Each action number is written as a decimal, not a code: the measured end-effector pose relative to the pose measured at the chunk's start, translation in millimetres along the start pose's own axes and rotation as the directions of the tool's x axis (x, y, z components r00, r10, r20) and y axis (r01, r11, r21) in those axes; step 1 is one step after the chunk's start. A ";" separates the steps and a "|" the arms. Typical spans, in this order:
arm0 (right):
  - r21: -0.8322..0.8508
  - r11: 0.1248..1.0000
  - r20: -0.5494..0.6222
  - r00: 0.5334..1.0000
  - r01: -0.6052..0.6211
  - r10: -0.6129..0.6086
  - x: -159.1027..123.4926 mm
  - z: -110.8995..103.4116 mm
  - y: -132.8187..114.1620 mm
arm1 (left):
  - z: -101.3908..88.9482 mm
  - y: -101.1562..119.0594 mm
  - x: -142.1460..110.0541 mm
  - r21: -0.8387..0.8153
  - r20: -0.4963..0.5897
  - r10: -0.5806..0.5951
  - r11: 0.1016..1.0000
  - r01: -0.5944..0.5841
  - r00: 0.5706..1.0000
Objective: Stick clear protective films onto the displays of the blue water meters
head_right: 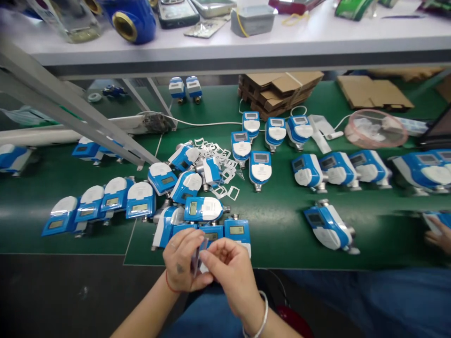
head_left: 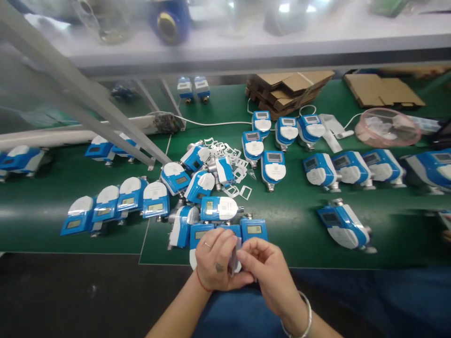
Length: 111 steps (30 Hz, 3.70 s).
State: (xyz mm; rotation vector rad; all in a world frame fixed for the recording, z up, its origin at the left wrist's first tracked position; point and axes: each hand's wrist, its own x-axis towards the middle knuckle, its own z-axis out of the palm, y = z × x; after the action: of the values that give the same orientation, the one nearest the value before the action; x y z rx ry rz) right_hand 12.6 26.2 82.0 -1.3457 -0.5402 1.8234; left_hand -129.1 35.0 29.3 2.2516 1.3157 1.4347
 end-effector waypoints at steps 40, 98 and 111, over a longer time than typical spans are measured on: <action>-0.598 0.800 -0.228 0.968 -0.051 -0.109 83.8 -86.3 40.2 | 43.8 -60.2 -41.6 0.196 0.472 -0.273 0.960 0.202 0.838; -0.671 0.732 -0.253 0.965 -0.120 -0.074 88.3 -76.6 37.5 | 48.6 -64.8 -49.7 0.039 0.448 -0.283 0.954 0.298 0.848; -0.674 0.730 -0.249 0.965 -0.114 -0.079 91.9 -73.7 35.3 | 49.3 -65.3 -48.6 0.041 0.486 -0.256 0.962 0.270 0.836</action>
State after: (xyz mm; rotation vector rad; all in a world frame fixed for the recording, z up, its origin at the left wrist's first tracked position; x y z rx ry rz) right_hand 57.7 69.8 -23.9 -2.0525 -1.1329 1.4552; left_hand -135.4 52.7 -64.0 2.1089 1.3435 0.7177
